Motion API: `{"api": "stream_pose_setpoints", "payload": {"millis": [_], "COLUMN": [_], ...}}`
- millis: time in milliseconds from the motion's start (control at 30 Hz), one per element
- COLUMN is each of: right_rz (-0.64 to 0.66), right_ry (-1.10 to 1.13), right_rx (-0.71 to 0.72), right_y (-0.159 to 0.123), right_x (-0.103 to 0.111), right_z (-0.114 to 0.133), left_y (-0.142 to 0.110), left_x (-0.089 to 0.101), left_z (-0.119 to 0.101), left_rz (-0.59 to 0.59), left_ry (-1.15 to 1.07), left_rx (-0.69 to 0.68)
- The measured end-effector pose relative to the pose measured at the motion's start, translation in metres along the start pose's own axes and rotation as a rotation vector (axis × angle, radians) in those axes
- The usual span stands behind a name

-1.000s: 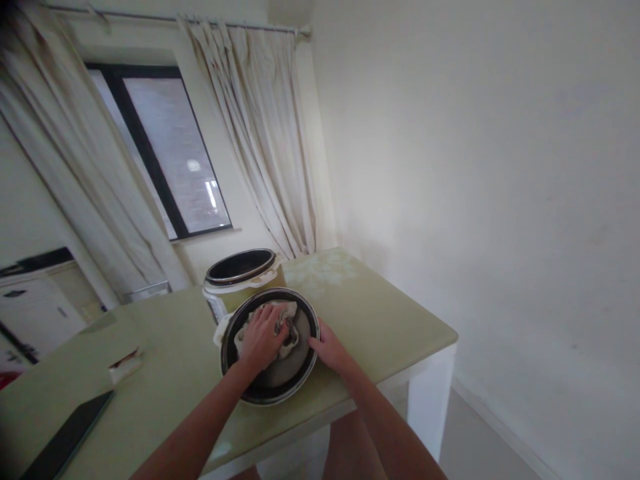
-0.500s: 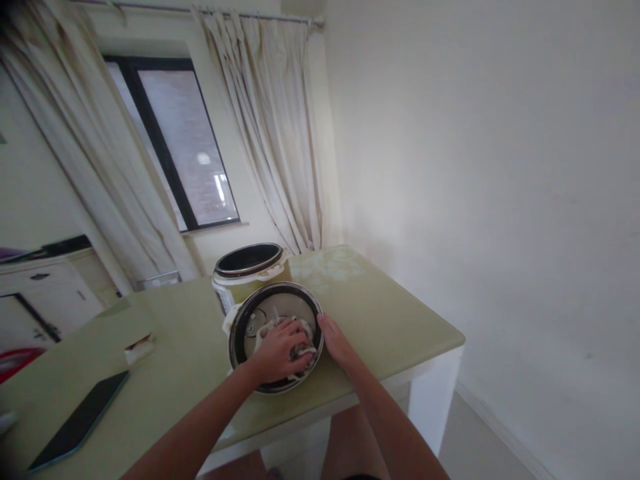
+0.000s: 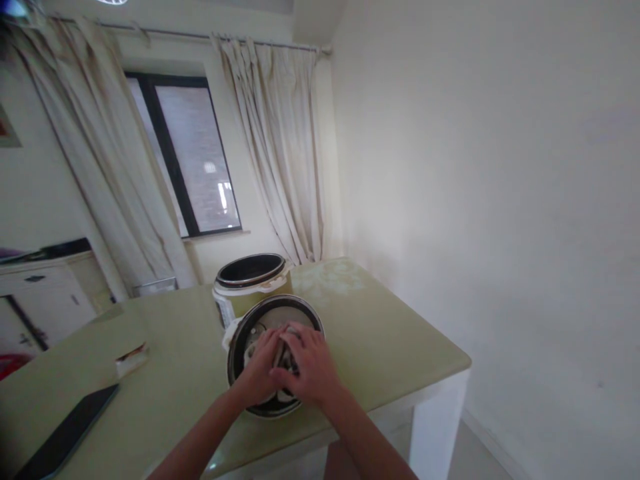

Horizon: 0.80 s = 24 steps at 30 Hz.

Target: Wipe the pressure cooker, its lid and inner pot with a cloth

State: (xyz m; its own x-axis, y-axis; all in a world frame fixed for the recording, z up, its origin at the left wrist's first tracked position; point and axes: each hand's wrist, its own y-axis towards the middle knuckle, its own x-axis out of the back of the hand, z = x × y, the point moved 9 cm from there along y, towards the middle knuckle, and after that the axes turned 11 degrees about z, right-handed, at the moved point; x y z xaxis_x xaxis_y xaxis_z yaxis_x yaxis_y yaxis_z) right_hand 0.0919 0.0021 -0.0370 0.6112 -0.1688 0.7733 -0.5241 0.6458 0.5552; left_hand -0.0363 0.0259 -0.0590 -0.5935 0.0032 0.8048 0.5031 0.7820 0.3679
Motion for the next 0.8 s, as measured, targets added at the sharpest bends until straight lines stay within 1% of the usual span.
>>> {"api": "stream_pose_setpoints", "payload": {"millis": [33,100,167,200,233,267,300,333,367,400,467,533,600,667,733,800], "right_rz": [0.091,0.209,0.279,0.302,0.322,0.342,0.358,0.367,0.373,0.380,0.397,0.448,0.505,0.516,0.456,0.374], "right_ry": [-0.024,-0.059,-0.086,-0.106,-0.132,-0.163,-0.193,-0.218,-0.234,-0.244,-0.256,-0.269,-0.298,-0.348,-0.422,-0.505], "right_rx": [-0.012,-0.074,-0.121,-0.138,-0.151,-0.164,-0.176,-0.185,-0.183,-0.163,-0.081,0.009,0.028,-0.031,-0.123,-0.168], "right_y": [0.005,0.010,0.010,0.010,0.010,0.010,0.010,0.011,0.013,0.015,0.020,0.022,0.022,0.023,0.027,0.035], "right_x": [-0.011,-0.030,-0.043,-0.047,-0.049,-0.050,-0.051,-0.050,-0.049,-0.049,-0.050,-0.055,-0.058,-0.054,-0.043,-0.030], "right_z": [0.010,0.018,0.018,0.017,0.015,0.015,0.015,0.015,0.017,0.021,0.030,0.038,0.038,0.031,0.022,0.015], "left_y": [-0.003,-0.015,-0.033,-0.044,-0.054,-0.066,-0.078,-0.089,-0.097,-0.103,-0.103,-0.100,-0.099,-0.097,-0.096,-0.095], "left_x": [0.003,0.012,0.025,0.033,0.043,0.052,0.059,0.060,0.056,0.047,0.021,0.005,0.003,0.006,0.008,0.009], "left_z": [0.004,0.011,0.016,0.020,0.026,0.036,0.049,0.066,0.083,0.102,0.131,0.147,0.150,0.146,0.141,0.137], "left_rz": [-0.001,-0.003,-0.034,-0.080,-0.161,-0.269,-0.389,-0.502,-0.583,-0.631,-0.625,-0.604,-0.604,-0.594,-0.586,-0.580], "left_ry": [-0.060,-0.080,0.022,0.084,0.127,0.135,0.100,0.022,-0.091,-0.226,-0.448,-0.534,-0.503,-0.452,-0.424,-0.415], "left_rx": [0.000,0.016,0.046,0.073,0.119,0.187,0.275,0.369,0.452,0.529,0.638,0.699,0.718,0.690,0.655,0.617]}}
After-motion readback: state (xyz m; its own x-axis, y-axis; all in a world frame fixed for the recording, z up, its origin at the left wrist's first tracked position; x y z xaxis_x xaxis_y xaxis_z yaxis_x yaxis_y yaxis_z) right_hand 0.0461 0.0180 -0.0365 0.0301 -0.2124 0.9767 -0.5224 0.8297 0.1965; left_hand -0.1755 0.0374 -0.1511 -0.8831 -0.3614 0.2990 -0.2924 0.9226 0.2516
